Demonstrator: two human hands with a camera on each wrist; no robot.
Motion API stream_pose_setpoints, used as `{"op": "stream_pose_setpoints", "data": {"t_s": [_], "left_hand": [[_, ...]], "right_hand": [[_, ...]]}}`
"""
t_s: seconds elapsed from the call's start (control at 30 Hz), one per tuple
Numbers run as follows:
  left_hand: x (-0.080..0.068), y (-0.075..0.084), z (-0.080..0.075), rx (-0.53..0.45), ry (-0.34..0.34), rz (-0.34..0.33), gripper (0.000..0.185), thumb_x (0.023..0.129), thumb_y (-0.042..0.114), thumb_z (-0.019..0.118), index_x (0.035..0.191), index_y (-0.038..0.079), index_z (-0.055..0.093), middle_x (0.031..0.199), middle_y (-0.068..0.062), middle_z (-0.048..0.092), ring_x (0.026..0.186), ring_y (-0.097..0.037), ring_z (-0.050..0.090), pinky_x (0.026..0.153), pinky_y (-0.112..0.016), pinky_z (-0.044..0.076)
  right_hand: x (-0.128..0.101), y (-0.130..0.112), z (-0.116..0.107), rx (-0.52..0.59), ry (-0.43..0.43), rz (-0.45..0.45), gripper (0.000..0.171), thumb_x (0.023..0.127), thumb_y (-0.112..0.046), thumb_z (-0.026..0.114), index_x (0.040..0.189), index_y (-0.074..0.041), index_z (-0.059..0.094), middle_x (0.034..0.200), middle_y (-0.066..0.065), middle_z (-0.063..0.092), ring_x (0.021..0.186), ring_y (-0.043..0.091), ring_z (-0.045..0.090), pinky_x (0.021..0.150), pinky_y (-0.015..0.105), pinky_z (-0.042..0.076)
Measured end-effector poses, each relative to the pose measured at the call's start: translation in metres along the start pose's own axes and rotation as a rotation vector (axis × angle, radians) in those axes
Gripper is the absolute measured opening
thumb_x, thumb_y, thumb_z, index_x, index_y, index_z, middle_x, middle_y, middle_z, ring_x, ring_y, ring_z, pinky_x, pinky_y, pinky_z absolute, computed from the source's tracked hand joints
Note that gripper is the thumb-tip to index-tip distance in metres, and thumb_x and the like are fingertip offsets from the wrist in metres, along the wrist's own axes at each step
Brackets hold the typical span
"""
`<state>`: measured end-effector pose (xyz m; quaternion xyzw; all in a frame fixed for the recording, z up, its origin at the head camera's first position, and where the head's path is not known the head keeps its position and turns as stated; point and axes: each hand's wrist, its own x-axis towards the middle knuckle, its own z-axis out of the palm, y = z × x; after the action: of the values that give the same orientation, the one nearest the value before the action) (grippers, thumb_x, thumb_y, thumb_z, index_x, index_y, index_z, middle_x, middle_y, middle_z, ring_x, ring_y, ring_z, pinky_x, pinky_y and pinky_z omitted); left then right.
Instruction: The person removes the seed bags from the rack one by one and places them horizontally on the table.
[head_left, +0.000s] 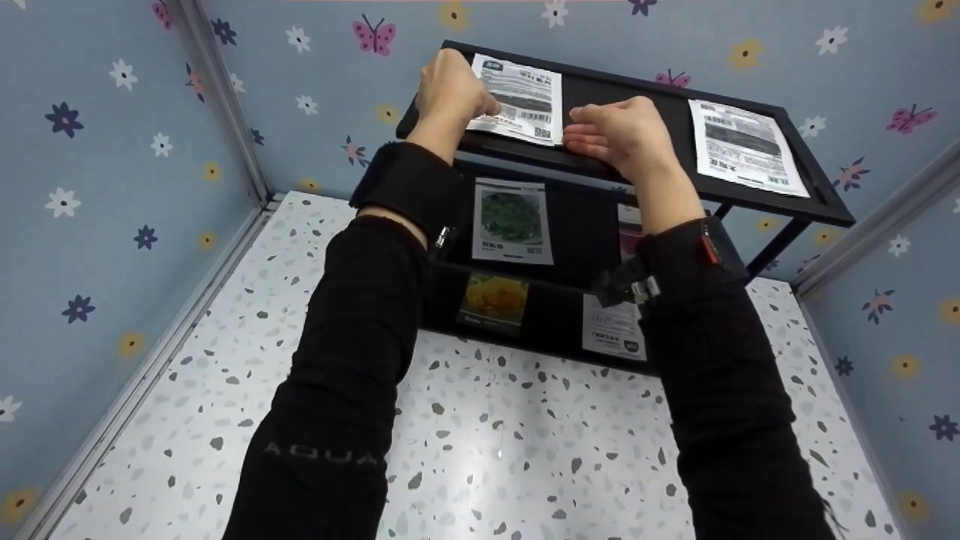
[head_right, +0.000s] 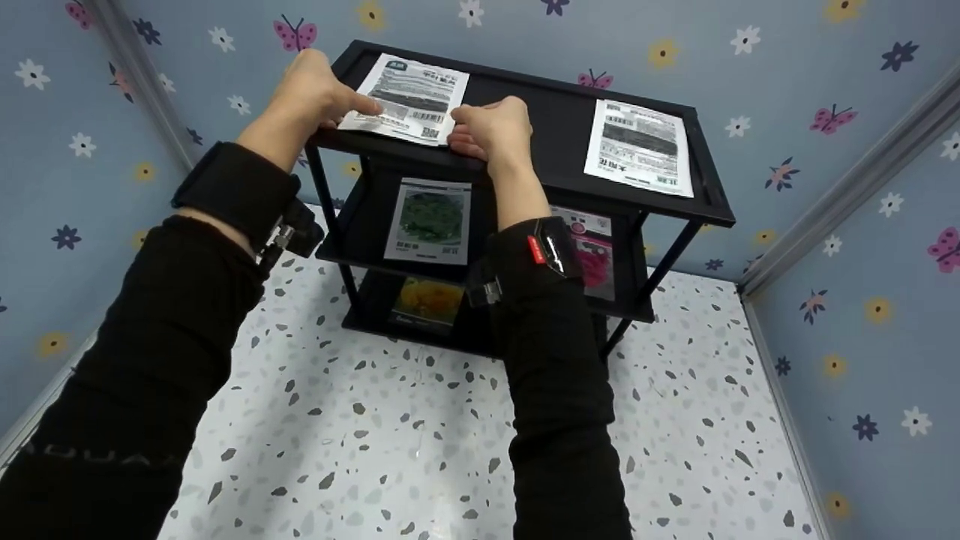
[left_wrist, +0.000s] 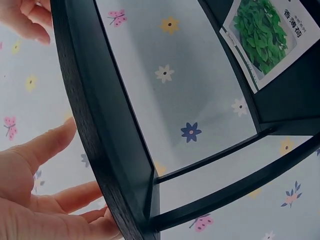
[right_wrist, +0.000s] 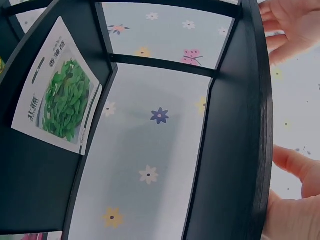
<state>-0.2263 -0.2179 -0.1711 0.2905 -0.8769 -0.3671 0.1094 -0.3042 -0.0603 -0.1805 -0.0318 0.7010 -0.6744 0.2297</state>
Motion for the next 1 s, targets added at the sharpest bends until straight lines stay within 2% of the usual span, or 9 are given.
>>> {"op": "stream_pose_setpoints", "data": {"t_s": [0.17,0.3,0.4,0.57,0.7,0.8,0.9,1.0], "left_hand": [[0.002,0.000,-0.001,-0.019,0.001,-0.035,0.060,0.077,0.029,0.068,0.129,0.010,0.044,0.127,-0.003,0.047,0.111,-0.018,0.047,0.086,-0.024,0.039],[0.002,-0.001,0.001,-0.046,0.011,-0.045,0.054,0.077,0.027,0.068,0.125,0.011,0.048,0.124,-0.003,0.049,0.110,-0.018,0.048,0.082,-0.025,0.039],[0.002,-0.002,0.003,-0.053,0.022,-0.047,0.053,0.078,0.026,0.067,0.125,0.011,0.048,0.123,-0.003,0.050,0.110,-0.019,0.048,0.083,-0.024,0.040],[0.001,-0.004,0.003,-0.046,0.036,-0.027,0.050,0.083,0.027,0.062,0.127,0.010,0.045,0.123,-0.004,0.049,0.111,-0.019,0.047,0.088,-0.024,0.040],[0.000,-0.003,0.003,0.008,0.061,-0.010,0.044,0.085,0.029,0.057,0.124,0.010,0.048,0.124,-0.005,0.048,0.115,-0.019,0.043,0.095,-0.026,0.034],[-0.002,0.000,0.007,0.043,0.052,-0.038,0.040,0.086,0.031,0.055,0.121,0.013,0.051,0.130,-0.009,0.040,0.120,-0.023,0.035,0.085,-0.023,0.037],[-0.003,0.005,0.013,0.094,0.027,-0.074,0.038,0.087,0.031,0.054,0.122,0.016,0.051,0.135,-0.014,0.031,0.121,-0.027,0.029,0.071,-0.024,0.032],[-0.004,0.009,0.018,0.144,0.023,-0.073,0.037,0.087,0.030,0.053,0.122,0.017,0.051,0.133,-0.014,0.031,0.117,-0.027,0.028,0.074,-0.026,0.032]], "right_hand": [[0.016,0.001,-0.007,0.044,-0.033,0.020,0.033,0.082,-0.004,0.062,0.113,0.004,0.054,0.097,0.020,0.061,0.086,0.026,0.062,0.073,0.029,0.051],[0.013,-0.001,-0.004,0.034,-0.031,0.033,0.034,0.083,-0.003,0.060,0.115,0.005,0.052,0.091,0.018,0.060,0.077,0.025,0.062,0.069,0.028,0.052],[0.001,-0.003,0.002,-0.021,-0.014,0.029,0.035,0.084,-0.003,0.059,0.116,0.005,0.049,0.084,0.014,0.057,0.065,0.019,0.059,0.059,0.023,0.051],[-0.013,-0.006,0.010,-0.227,0.054,-0.040,0.035,0.085,-0.010,0.059,0.117,0.000,0.049,0.086,0.007,0.050,0.057,0.010,0.049,0.047,0.016,0.045],[-0.015,-0.007,0.016,-0.457,0.125,-0.095,0.039,0.086,-0.020,0.057,0.120,-0.003,0.048,0.106,0.005,0.048,0.074,0.009,0.047,0.059,0.015,0.047],[-0.015,-0.008,0.021,-0.581,0.161,-0.084,0.044,0.086,-0.025,0.056,0.123,-0.005,0.044,0.125,0.003,0.041,0.095,0.012,0.045,0.073,0.019,0.046],[-0.015,-0.010,0.026,-0.592,0.163,-0.056,0.050,0.086,-0.025,0.056,0.128,-0.008,0.036,0.131,0.003,0.036,0.107,0.013,0.042,0.079,0.021,0.046],[-0.015,-0.011,0.028,-0.520,0.143,-0.027,0.060,0.085,-0.023,0.058,0.136,-0.012,0.027,0.135,0.003,0.032,0.113,0.015,0.041,0.079,0.022,0.047]]}}
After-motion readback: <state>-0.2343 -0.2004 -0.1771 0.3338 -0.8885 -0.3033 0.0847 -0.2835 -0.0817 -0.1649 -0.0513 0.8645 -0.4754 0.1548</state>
